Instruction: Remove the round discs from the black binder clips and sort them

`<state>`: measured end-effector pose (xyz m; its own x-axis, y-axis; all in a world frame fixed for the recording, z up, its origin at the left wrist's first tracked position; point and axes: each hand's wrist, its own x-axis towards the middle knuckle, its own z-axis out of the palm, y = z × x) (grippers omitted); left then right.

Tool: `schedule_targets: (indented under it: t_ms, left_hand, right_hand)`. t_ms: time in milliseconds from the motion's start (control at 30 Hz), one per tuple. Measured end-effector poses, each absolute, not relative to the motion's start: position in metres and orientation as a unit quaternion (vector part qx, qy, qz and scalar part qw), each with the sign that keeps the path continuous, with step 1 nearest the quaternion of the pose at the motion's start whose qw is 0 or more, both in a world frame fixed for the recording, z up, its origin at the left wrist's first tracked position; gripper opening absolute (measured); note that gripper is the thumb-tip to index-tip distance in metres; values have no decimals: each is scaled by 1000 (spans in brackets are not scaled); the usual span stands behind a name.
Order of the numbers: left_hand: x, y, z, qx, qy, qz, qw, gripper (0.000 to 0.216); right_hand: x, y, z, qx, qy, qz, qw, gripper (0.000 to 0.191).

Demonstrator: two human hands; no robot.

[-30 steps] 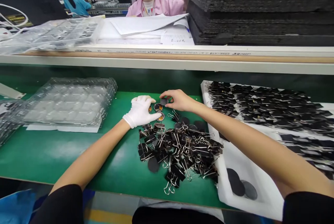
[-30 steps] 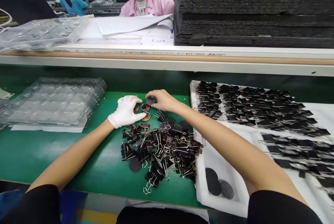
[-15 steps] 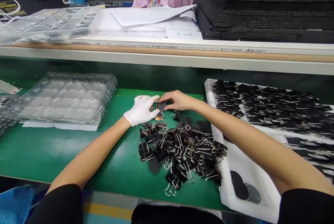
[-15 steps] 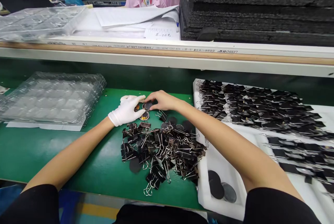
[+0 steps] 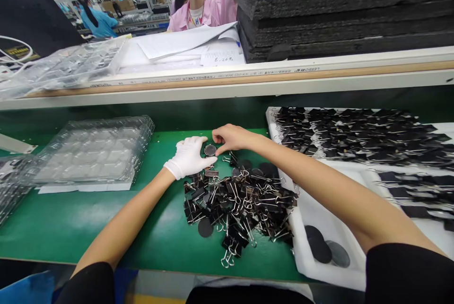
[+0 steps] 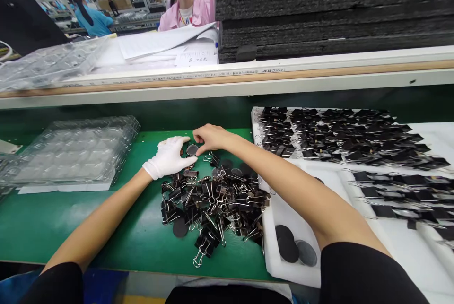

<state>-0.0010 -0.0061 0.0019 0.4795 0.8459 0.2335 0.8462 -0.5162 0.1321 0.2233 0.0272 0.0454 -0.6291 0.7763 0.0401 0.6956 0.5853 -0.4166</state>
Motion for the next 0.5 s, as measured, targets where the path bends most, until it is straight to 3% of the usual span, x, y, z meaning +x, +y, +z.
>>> schedule_targets:
  t_ms: [67, 167, 267, 500]
  left_hand:
    - [6, -5, 7, -840, -533, -102, 24, 64]
    - [21, 3, 16, -829, -556, -41, 42, 52]
    - [39, 14, 27, -838, -543, -8, 47, 48]
    - [66, 15, 29, -872, -488, 4, 34, 44]
  right_hand:
    - [238, 20, 53, -401, -877, 233, 126, 20]
    - [256, 7, 59, -358, -881, 291, 104, 25]
    - [263, -5, 56, -335, -896, 279, 85, 19]
    - [274, -12, 49, -609, -767, 144, 139, 10]
